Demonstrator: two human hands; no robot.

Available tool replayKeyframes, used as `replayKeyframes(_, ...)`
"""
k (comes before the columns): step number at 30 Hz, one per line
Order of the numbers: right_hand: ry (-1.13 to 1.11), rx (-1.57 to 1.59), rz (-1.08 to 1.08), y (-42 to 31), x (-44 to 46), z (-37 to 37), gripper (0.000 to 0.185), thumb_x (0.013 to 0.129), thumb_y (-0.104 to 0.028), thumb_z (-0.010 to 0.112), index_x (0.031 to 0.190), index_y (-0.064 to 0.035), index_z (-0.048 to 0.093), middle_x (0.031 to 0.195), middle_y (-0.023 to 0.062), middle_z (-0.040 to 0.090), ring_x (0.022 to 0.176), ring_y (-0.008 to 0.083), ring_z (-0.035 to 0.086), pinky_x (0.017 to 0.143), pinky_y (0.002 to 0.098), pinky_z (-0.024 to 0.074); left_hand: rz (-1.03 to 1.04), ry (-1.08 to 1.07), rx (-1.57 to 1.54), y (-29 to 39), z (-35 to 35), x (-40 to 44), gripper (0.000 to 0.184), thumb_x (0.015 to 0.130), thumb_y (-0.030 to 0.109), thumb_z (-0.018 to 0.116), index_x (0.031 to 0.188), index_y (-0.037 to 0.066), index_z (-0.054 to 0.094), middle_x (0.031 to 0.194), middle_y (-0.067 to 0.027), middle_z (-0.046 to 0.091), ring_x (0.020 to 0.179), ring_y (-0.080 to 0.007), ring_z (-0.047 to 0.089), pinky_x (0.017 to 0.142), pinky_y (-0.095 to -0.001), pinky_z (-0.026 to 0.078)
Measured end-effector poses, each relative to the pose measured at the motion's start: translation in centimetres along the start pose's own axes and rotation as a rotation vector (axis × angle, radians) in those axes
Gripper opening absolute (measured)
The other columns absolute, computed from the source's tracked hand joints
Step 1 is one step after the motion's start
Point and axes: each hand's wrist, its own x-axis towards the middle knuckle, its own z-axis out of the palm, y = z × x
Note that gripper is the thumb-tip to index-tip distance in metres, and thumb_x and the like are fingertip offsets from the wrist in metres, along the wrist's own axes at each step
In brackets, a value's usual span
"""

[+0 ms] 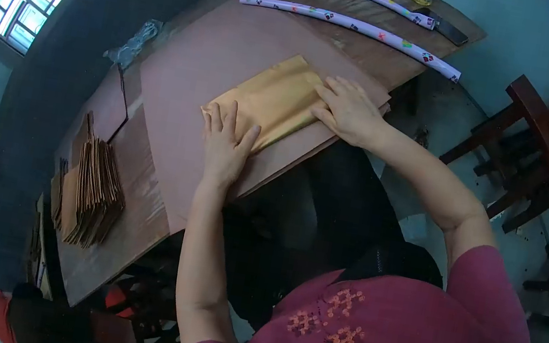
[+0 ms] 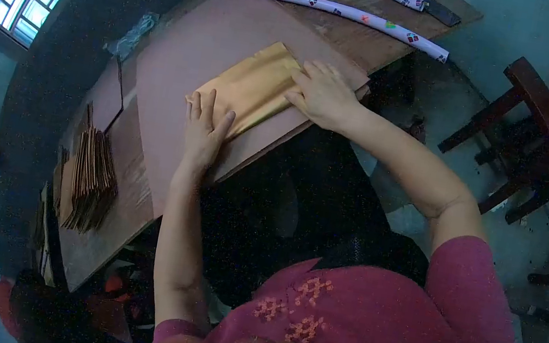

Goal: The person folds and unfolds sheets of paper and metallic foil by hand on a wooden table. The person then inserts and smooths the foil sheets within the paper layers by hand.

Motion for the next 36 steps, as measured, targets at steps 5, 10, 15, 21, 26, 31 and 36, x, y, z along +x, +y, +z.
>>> replayKeyframes(5, 0.029, 0.037, 0.013, 0.1, -0.2, 0.2, 0.060, 0.098, -0.043, 0.052, 0.142, -0.0028, 0.044, 0.139, 0.0236, 0.049, 0.131, 0.0398, 0.044, 0.111, 0.0498, 0.0335, -0.276, 0.015, -0.198, -0.8, -1.5, 1.2, 0.079, 0.096, 0.049, 0.055, 0.151, 0.000, 0.031, 0.152, -0.0318, 0.033, 0.141, -0.0448, 0.032, 0.114, -0.0480, 0.031)
replayKeyframes(10, 0.152, 0.046, -0.020, 0.5, -0.2, 1.3, 0.063, 0.096, -0.045, 0.054, 0.140, -0.0016, 0.046, 0.133, 0.0211, 0.053, 0.127, 0.0365, 0.048, 0.109, 0.0477, 0.0357, -0.287, -0.014, -0.261, -1.5, -0.5, 2.6, 0.068, 0.094, 0.033, 0.058, 0.146, -0.006, 0.037, 0.137, -0.0327, 0.050, 0.128, -0.0429, 0.049, 0.105, -0.0473, 0.041)
replayKeyframes(15, 0.185, 0.013, -0.054, 0.7, -0.5, 1.4, 0.064, 0.095, -0.047, 0.056, 0.139, -0.0022, 0.047, 0.134, 0.0194, 0.053, 0.127, 0.0358, 0.048, 0.109, 0.0480, 0.0350, -0.304, 0.113, -0.227, -3.0, 1.2, 3.6, 0.058, 0.090, 0.026, 0.063, 0.136, -0.007, 0.051, 0.119, -0.0315, 0.060, 0.114, -0.0438, 0.058, 0.097, -0.0474, 0.046)
replayKeyframes(21, 0.090, 0.088, -0.034, 0.6, 0.0, 0.1, 0.058, 0.094, -0.045, 0.059, 0.134, -0.0026, 0.053, 0.135, 0.0179, 0.052, 0.128, 0.0347, 0.047, 0.105, 0.0493, 0.0354, -0.282, 0.039, -0.146, -5.2, 1.4, 4.6, 0.042, 0.084, 0.019, 0.069, 0.120, -0.001, 0.062, 0.110, -0.0286, 0.061, 0.110, -0.0428, 0.057, 0.094, -0.0494, 0.046)
replayKeyframes(26, 0.092, 0.055, -0.022, 0.6, 0.1, 0.4, 0.056, 0.092, -0.045, 0.061, 0.128, -0.0024, 0.057, 0.132, 0.0175, 0.053, 0.127, 0.0339, 0.047, 0.104, 0.0477, 0.0355, -0.314, -0.037, 0.019, -2.2, -1.1, 4.4, 0.042, 0.087, 0.027, 0.066, 0.119, 0.000, 0.063, 0.118, -0.0285, 0.058, 0.113, -0.0429, 0.055, 0.096, -0.0493, 0.045)
replayKeyframes(31, 0.115, -0.003, -0.047, 1.0, 0.0, 0.7, 0.058, 0.093, -0.050, 0.058, 0.128, -0.0037, 0.057, 0.130, 0.0159, 0.055, 0.125, 0.0313, 0.048, 0.105, 0.0458, 0.0349, 0.008, 0.016, 0.105, -0.9, -1.3, 2.7, 0.050, 0.096, 0.034, 0.055, 0.135, 0.003, 0.054, 0.142, -0.0313, 0.045, 0.130, -0.0451, 0.044, 0.108, -0.0485, 0.038)
replayKeyframes(36, 0.031, 0.030, -0.018, 0.3, -0.1, -0.2, 0.055, 0.095, -0.042, 0.059, 0.132, -0.0010, 0.054, 0.139, 0.0184, 0.049, 0.131, 0.0346, 0.044, 0.107, 0.0476, 0.0344, 0.095, -0.228, -0.029, -1.3, -0.6, 1.3, 0.056, 0.105, 0.037, 0.032, 0.152, 0.006, 0.034, 0.159, -0.0262, 0.022, 0.149, -0.0406, 0.019, 0.120, -0.0484, 0.018)
